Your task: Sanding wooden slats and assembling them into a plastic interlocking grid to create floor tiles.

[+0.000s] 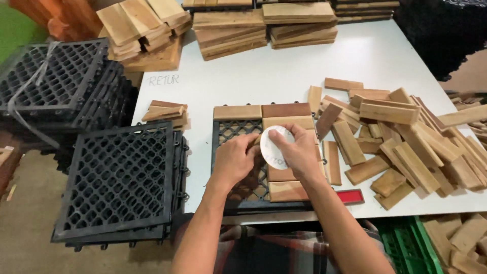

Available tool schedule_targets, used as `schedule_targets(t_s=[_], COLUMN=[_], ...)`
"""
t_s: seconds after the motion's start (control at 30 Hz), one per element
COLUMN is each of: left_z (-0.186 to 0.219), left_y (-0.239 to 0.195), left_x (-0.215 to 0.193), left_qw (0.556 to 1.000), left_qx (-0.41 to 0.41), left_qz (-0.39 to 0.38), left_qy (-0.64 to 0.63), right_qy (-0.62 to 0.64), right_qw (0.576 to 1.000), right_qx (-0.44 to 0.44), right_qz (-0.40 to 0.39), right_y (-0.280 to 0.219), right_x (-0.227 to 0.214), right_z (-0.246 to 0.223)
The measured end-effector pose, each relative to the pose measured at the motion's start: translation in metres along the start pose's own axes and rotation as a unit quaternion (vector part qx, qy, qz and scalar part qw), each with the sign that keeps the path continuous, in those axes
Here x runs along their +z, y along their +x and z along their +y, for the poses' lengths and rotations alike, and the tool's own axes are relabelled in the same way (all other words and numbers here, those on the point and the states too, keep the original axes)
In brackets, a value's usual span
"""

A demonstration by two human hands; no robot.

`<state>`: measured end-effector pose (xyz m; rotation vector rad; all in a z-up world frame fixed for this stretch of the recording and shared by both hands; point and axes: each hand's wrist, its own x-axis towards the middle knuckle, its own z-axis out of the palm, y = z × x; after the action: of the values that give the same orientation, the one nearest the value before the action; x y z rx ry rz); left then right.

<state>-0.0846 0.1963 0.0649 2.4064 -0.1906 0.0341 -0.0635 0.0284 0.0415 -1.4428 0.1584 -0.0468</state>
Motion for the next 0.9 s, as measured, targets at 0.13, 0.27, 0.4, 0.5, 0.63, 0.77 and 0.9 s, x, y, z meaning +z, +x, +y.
schedule_targets(t_s=[0.13, 0.27, 0.4, 0.5, 0.63, 0.77, 0.9], left_z=[-0.023, -0.035, -0.038, -0.024, -0.031, -0.033, -0.033], left_y=[-0.009, -0.013, -0.010, -0.007, -0.010, -0.007, -0.010], left_x=[0.003, 0.003, -0.001, 0.002, 0.003, -0.004, 0.004], left_qw=[1.000, 1.000, 0.998, 0.999, 0.998, 0.997, 0.999], left_qx=[0.002, 0.017, 0.014, 0.029, 0.048, 0.023, 0.033], left_qz=[0.005, -0.004, 0.006, 0.022, -0.007, 0.007, -0.005], left_qy=[-0.025, -0.003, -0.061, -0.024, -0.040, -0.070, -0.040], right_qy=[-0.084, -0.163, -0.023, -0.082, -0.091, 0.001, -0.046], right_qw=[0.996, 0.986, 0.999, 0.996, 0.993, 0.995, 0.993], right_qx=[0.023, -0.015, -0.013, -0.012, 0.008, 0.025, -0.004], right_qz=[0.002, 0.024, 0.045, 0.023, 0.077, 0.093, 0.109], right_y=[0.001, 0.024, 0.012, 0.005, 0.024, 0.006, 0.017], right_x=[0.023, 0.020, 0.022, 0.024, 0.016, 0.030, 0.032], right_z=[0.012, 0.030, -0.003, 0.005, 0.023, 0.001, 0.016])
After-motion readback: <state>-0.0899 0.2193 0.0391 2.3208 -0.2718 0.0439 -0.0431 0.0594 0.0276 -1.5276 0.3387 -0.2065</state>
